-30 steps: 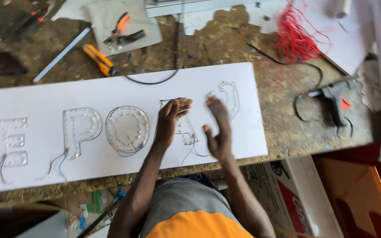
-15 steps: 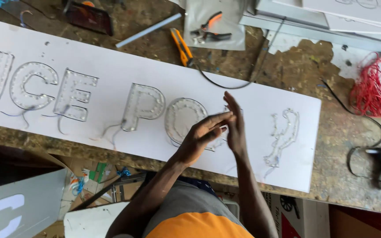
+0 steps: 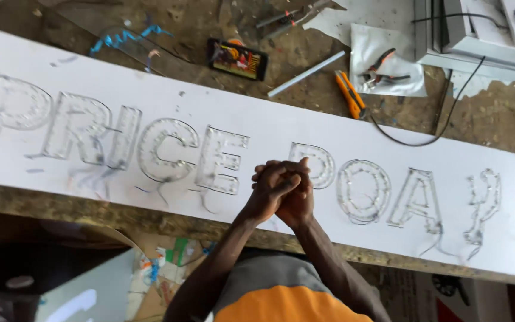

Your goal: Assembling a custom sign by gluing LED components and soldering wires

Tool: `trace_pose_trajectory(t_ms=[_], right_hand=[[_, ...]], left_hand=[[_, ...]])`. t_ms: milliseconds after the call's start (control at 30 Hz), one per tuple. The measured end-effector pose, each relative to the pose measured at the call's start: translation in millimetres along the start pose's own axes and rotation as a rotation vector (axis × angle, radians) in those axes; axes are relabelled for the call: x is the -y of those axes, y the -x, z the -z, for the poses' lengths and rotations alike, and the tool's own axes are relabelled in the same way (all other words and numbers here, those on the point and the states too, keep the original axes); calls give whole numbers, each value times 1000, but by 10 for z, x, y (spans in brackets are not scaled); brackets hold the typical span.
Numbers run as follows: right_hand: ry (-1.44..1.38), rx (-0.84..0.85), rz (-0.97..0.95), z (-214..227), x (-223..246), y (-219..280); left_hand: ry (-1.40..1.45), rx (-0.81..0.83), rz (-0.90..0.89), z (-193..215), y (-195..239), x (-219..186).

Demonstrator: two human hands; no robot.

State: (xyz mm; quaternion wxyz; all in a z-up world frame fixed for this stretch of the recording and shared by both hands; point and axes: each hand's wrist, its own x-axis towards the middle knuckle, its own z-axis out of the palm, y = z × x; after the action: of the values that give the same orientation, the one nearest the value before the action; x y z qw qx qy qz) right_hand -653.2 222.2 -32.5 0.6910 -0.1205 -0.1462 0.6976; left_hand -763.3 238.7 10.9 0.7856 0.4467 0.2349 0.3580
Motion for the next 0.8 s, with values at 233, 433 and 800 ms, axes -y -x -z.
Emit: trace_pose_trajectory(t_ms=[233,433,800], right_hand=[[269,-153,-163,-606,-397,-65],[1035,141,466,-1374,-308,-228],[1537,549,623,-363,-592,-546]], left_hand=[[-98,84,-147,939,406,-485],[-227,-488,-145,1194,501,-607],[-166,-412,141,947,560,-213]])
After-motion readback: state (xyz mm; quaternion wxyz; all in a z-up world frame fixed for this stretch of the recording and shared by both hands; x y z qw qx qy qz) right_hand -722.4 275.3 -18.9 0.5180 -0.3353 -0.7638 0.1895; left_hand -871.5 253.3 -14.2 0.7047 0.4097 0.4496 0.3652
